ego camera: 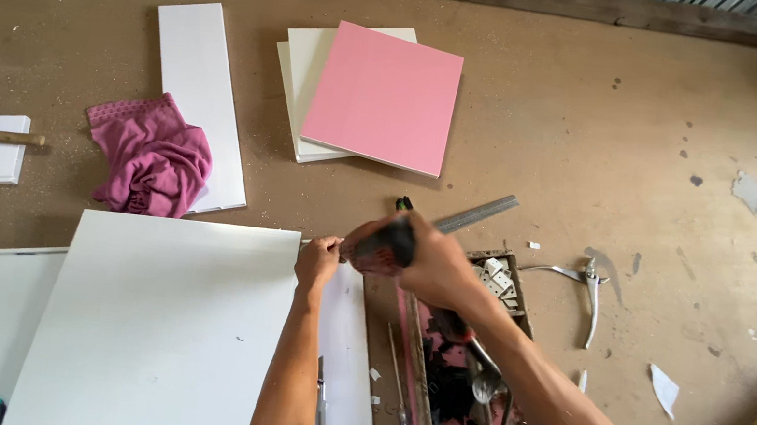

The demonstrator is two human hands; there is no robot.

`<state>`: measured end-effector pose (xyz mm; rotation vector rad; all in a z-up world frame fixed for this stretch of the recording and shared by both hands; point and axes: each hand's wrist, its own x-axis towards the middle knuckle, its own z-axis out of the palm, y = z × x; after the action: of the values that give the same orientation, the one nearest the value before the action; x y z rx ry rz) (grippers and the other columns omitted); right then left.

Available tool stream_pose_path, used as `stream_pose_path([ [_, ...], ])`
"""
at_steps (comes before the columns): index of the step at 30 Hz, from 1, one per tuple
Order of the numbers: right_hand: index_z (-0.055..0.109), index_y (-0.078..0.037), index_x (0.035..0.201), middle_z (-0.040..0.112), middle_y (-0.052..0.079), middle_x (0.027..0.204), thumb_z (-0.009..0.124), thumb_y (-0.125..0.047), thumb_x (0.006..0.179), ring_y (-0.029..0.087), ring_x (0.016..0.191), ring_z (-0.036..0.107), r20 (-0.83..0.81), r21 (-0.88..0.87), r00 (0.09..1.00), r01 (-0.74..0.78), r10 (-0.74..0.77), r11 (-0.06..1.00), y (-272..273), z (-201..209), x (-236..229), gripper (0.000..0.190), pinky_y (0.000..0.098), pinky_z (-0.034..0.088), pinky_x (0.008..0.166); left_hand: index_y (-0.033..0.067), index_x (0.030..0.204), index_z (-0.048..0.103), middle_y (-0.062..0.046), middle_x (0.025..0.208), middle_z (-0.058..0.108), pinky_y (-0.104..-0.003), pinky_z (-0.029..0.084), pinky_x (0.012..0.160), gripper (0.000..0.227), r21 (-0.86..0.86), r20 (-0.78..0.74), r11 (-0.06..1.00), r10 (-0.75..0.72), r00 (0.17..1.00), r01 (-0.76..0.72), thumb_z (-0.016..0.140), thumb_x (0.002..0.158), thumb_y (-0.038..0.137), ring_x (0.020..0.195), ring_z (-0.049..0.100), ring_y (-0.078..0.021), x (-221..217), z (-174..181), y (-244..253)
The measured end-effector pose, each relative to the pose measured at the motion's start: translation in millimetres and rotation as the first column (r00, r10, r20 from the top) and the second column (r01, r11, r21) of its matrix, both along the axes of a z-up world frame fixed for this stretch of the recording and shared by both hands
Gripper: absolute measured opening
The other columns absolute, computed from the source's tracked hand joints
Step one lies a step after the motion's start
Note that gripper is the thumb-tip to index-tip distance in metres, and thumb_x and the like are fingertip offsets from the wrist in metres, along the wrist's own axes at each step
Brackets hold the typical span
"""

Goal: The person uses a power drill to drive screws into a white cabinet door, securing small black plastic fittings. They repeatedly pick up screws from a nearby box and insert them into the door while working at a cluttered workbench.

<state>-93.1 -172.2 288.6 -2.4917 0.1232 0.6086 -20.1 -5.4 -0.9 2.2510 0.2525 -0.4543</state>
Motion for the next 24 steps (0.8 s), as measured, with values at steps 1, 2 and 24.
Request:
stream_pose_path([
  [1, 0.051, -0.012, 0.140, 0.070, 0.031, 0.116, 0.078, -0.020, 0.066, 0.053, 0.113, 0.066, 0.042, 0.083, 0.992, 0.118, -0.122, 0.990, -17, -2, -12, 0.079, 0.0617, 0.052, 0.097, 0.0282, 0.105, 0.079, -0.009, 0.105, 0.078, -0.051, 0.054, 0.095, 0.025, -0.028, 0.036, 1.000, 0.001, 0.999, 0.000, 0.057, 0.093, 0.024, 0.107, 0.070, -0.0396, -4, 0, -3],
  [2, 0.057, -0.015, 0.135, 0.070, 0.029, 0.114, 0.077, -0.018, 0.060, 0.052, 0.113, 0.065, 0.075, 0.170, 0.967, 0.229, -0.244, 0.959, -36, -3, -24, 0.078, 0.0620, 0.052, 0.095, 0.0254, 0.107, 0.078, -0.015, 0.113, 0.077, -0.054, 0.052, 0.100, 0.027, -0.056, 0.071, 0.998, 0.003, 0.997, 0.001, 0.054, 0.097, 0.019, 0.116, 0.067, -0.0435, -8, 0, -8],
  [24, 0.017, -0.002, 0.158, 0.063, 0.012, 0.127, 0.079, -0.010, 0.093, 0.026, 0.112, 0.063, -0.447, 0.686, 0.871, 0.187, -0.204, -0.703, -381, -228, -433, 0.091, 0.0393, 0.054, 0.097, 0.0058, 0.082, 0.063, -0.014, 0.094, 0.073, -0.069, 0.028, 0.118, 0.017, 0.303, 0.077, 0.592, -0.797, 0.600, 0.747, 0.053, 0.080, -0.008, 0.111, 0.064, -0.0383, -339, 41, -272],
])
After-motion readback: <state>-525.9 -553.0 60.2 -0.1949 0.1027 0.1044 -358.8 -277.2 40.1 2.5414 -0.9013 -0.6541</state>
